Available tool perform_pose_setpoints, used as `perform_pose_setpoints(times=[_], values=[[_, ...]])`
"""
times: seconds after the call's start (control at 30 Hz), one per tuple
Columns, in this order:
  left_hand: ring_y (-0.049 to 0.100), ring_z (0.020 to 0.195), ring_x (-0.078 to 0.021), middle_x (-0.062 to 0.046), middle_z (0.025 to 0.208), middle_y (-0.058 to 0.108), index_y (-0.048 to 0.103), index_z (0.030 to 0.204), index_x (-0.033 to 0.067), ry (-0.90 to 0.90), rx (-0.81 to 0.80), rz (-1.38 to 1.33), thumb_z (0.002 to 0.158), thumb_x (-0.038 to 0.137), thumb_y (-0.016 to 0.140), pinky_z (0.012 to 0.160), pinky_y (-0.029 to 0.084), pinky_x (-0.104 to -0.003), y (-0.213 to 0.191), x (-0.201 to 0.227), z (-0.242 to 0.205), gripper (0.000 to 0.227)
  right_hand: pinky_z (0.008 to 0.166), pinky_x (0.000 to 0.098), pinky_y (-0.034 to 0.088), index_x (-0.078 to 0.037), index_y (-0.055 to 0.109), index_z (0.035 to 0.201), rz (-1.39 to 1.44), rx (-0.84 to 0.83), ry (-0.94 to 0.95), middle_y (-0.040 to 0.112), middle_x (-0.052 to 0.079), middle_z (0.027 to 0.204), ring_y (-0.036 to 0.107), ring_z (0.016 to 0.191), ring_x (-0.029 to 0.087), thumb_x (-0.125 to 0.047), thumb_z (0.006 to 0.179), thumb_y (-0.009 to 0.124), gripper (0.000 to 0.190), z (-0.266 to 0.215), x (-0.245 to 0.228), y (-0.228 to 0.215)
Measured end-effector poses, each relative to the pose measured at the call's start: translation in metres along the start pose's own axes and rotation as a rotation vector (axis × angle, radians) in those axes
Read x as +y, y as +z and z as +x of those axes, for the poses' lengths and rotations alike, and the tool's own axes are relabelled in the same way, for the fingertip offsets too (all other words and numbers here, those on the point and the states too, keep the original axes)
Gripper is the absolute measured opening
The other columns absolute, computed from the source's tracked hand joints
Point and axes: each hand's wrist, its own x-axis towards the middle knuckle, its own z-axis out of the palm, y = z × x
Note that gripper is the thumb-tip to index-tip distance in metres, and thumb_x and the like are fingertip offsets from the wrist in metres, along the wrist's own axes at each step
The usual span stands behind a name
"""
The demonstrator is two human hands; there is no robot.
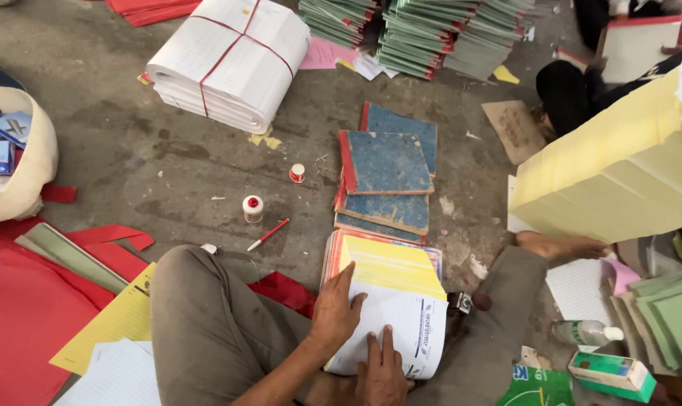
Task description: The person sits on the floor and uses a handheld binding tool to stitch the spine of a notebook. They repeatedly flip pages and press the tool into the binding area to secure the pages.
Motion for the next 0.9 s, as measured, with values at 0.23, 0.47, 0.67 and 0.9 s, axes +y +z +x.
perform_pose_setpoints(times=[0.23, 0.47, 0.67, 0.9], values=[[0.071, 0.100, -0.0385, -0.023, 0.115, 0.072, 0.046, 0.147, 0.0037, -0.387, -0.139, 0.061, 0.083, 0.014, 0.078, 0.086, 0.057, -0.044, 0.003, 0.006, 0.009, 0.072, 0.086, 0.0501, 0.055, -0.011, 0.058, 0.141, 0.011, 0.012, -0.017, 0.039, 0.025, 0.157, 0.063, 0.104, 0.039, -0.016, 0.067, 0.083, 0.078, -0.005, 0.013, 0.023], [0.072, 0.097, -0.0336, -0.016, 0.105, 0.074, 0.054, 0.141, 0.0086, -0.355, -0.056, 0.132, 0.078, 0.012, 0.078, 0.084, 0.056, -0.043, 0.007, 0.017, 0.008, 0.067, 0.079, 0.0460, 0.059, -0.004, 0.059, 0.137, 0.003, 0.123, -0.133, 0.045, 0.032, 0.150, 0.068, 0.092, 0.033, -0.017, 0.080, 0.072, 0.059, -0.004, 0.013, 0.031], [0.067, 0.093, -0.0399, -0.025, 0.100, 0.068, 0.071, 0.105, 0.0012, -0.105, -0.169, 0.279, 0.076, 0.021, 0.079, 0.082, 0.056, -0.046, 0.013, 0.008, 0.035, 0.036, 0.068, 0.0481, 0.061, -0.003, 0.066, 0.128, 0.092, 0.185, -0.081, 0.051, 0.031, 0.147, 0.069, 0.090, 0.037, -0.034, 0.072, 0.072, 0.065, -0.009, -0.002, 0.016], [0.067, 0.063, -0.0391, -0.019, 0.071, 0.070, 0.069, 0.073, 0.0021, -0.113, -0.112, 0.540, 0.095, 0.036, 0.067, 0.058, 0.054, -0.051, 0.032, 0.017, 0.058, 0.041, 0.069, 0.0450, 0.061, -0.003, 0.065, 0.128, 0.073, 0.135, -0.072, 0.050, 0.031, 0.144, 0.069, 0.084, 0.032, -0.022, 0.082, 0.067, 0.051, -0.003, 0.000, 0.016]])
